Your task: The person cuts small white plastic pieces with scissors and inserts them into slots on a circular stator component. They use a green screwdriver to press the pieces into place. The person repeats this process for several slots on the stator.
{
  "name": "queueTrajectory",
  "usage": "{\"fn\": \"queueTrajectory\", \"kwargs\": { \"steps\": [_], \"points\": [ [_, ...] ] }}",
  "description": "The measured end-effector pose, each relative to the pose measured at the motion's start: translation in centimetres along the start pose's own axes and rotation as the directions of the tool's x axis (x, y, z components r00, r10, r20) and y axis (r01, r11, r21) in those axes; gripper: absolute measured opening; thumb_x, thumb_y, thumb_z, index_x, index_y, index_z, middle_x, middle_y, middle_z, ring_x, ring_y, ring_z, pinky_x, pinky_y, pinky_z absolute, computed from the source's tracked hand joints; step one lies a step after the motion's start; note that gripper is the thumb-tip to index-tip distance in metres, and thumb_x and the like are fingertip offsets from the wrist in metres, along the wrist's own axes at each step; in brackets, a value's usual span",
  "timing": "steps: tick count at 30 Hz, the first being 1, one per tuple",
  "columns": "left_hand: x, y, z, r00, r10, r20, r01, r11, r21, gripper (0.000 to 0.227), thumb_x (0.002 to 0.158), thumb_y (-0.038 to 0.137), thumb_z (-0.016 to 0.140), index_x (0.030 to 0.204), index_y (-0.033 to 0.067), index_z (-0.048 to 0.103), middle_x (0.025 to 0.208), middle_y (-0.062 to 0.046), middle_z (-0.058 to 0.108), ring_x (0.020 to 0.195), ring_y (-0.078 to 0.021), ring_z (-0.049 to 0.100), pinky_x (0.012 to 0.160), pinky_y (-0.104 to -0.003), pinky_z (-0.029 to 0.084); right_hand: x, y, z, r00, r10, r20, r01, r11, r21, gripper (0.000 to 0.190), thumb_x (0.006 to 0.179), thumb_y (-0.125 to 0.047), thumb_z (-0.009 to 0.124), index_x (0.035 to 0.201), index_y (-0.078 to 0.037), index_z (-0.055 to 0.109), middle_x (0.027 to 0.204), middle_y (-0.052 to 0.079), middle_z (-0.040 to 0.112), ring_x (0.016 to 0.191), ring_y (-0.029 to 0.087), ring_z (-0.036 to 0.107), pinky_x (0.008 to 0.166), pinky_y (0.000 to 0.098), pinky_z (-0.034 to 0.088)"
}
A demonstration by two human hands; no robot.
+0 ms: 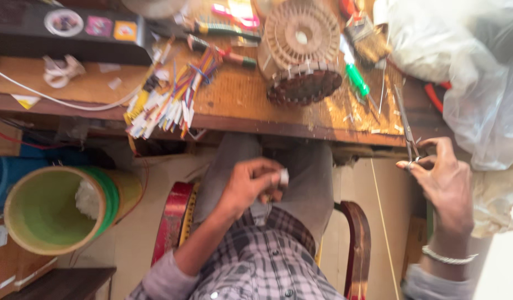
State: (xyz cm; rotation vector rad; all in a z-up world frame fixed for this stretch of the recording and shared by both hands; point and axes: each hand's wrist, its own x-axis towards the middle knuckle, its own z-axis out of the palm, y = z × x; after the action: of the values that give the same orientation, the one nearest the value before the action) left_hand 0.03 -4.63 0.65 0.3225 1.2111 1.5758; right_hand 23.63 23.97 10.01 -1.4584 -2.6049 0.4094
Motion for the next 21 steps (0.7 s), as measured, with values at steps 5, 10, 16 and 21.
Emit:
{"fn": "queueTrajectory", "kwargs": {
  "steps": [5, 10, 16, 21],
  "points": [
    [-2.4, -3.3, -0.3, 0.994, -0.109, 0.019, 0.100, 0.959, 0.265, 0.018, 0.092, 0.011, 0.067, 0.107, 0.0016, 0.072, 0.094, -0.008, 0.078, 0.063, -0.0142, 0.075, 0.048, -0.025, 0.052, 7.3, 0.1, -2.0, 0.954, -0.074, 0.289, 0.206, 0.864, -0.459, 0.046, 0.078, -0.045, 0.086, 0.109, -0.013, 0.077, 0.087, 0.013, 0.077, 0.079, 0.036, 0.074, 0.068, 0.0483, 0.055],
    [-4.1, -2.3, 1.2, 1.000, -0.006, -0.011, 0.010, 0.919, 0.395, 0.014, 0.091, 0.010, 0.068, 0.102, 0.0035, 0.073, 0.088, -0.006, 0.077, 0.063, -0.0130, 0.075, 0.048, -0.026, 0.053, 6.1, -2.3, -3.8, 0.931, -0.355, 0.089, 0.366, 0.908, -0.204, 0.037, 0.090, -0.025, 0.070, 0.125, -0.016, 0.072, 0.097, 0.012, 0.077, 0.086, 0.034, 0.073, 0.073, 0.0469, 0.056],
    [-3.1, 0.4, 2.2, 0.972, 0.229, -0.048, -0.189, 0.889, 0.418, 0.009, 0.092, 0.005, 0.068, 0.099, -0.0007, 0.070, 0.084, -0.008, 0.076, 0.062, -0.0145, 0.075, 0.052, -0.027, 0.055, -3.4, -8.4, 5.6, 0.830, -0.476, 0.292, 0.217, 0.756, 0.617, 0.031, 0.083, -0.003, 0.074, 0.114, -0.007, 0.074, 0.104, 0.006, 0.080, 0.089, 0.014, 0.080, 0.079, 0.0271, 0.062],
    [-1.6, 2.3, 3.9, 0.933, 0.359, 0.006, -0.326, 0.841, 0.431, 0.004, 0.094, 0.000, 0.064, 0.097, -0.0028, 0.065, 0.082, -0.007, 0.074, 0.064, -0.0144, 0.075, 0.054, -0.028, 0.058, -6.9, -10.8, 11.9, 0.924, -0.372, 0.083, 0.109, 0.467, 0.877, 0.029, 0.080, 0.000, 0.081, 0.108, 0.002, 0.073, 0.100, 0.009, 0.077, 0.093, 0.014, 0.075, 0.080, 0.0275, 0.060]
  ]
}}
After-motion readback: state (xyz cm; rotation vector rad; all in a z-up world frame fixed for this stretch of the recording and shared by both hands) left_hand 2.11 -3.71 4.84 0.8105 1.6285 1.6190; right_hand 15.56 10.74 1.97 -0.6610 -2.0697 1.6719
